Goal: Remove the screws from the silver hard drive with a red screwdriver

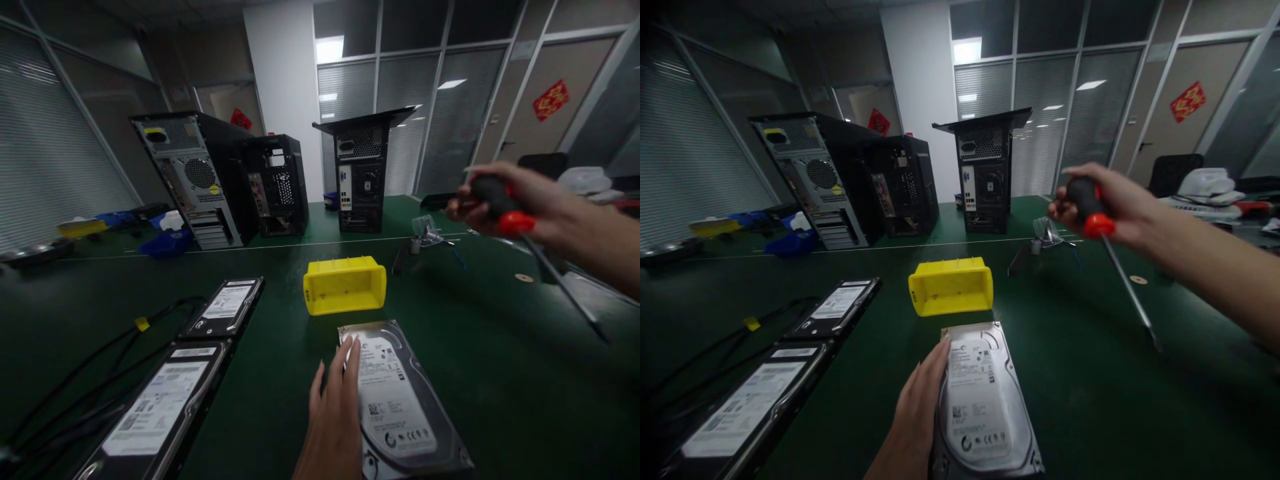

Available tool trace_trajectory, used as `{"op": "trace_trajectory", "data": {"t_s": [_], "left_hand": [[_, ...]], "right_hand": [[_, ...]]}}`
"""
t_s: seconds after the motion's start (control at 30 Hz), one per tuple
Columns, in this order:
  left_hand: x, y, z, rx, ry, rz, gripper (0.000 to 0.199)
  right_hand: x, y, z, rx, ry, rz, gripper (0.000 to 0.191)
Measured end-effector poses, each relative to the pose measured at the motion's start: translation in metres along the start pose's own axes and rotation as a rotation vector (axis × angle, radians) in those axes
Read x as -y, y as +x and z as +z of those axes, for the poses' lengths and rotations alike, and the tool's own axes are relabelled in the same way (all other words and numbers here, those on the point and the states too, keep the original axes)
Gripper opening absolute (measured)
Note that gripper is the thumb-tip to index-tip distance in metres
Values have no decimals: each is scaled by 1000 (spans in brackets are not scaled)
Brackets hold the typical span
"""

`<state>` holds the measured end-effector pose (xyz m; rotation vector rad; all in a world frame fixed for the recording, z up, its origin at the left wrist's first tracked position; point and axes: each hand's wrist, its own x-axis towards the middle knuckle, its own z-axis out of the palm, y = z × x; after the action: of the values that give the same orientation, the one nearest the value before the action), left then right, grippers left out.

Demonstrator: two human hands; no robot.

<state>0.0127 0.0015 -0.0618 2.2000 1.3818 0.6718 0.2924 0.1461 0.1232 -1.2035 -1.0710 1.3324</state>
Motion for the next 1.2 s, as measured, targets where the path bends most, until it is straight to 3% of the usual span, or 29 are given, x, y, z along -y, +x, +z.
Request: {"op": "trace_trajectory", "data": {"t_s": [0.07,0.17,0.23,0.33,0.43,0.63,0.73,0.83,0.97,1.1,1.2], "left_hand": [[0,1,2,-16,3,-1,92],[1,1,6,-72,13,20,72],[3,1,8,-98,18,16,65],[6,2,9,-69,17,10,64],[8,1,9,-30,3,23,66],[5,4,13,-84,-47,-42,55],[2,5,10,-34,-69,-69,73],[-2,4,3,28,-103,-41,90],[-7,2,-4,32,-86,-30,115],[-9,2,-4,29,-67,-8,125],[-8,3,-2,12,-77,-4,125]], "right_hand": [[-35,5,-9,89,-117,145,17],[-91,5,-10,162,-421,192,25],[-121,1,-7,174,-562,178,29],[-145,-6,0,218,-992,-50,33],[-152,-12,7,166,-1256,-256,32],[-163,-23,8,100,-1469,-413,37],[-167,-26,2,95,-1466,-486,39],[-157,-28,8,118,-1453,-647,42],[-134,-29,50,259,-1510,-801,28],[-130,-19,104,324,-1706,-735,31],[-136,-10,130,325,-1769,-739,29]]}}
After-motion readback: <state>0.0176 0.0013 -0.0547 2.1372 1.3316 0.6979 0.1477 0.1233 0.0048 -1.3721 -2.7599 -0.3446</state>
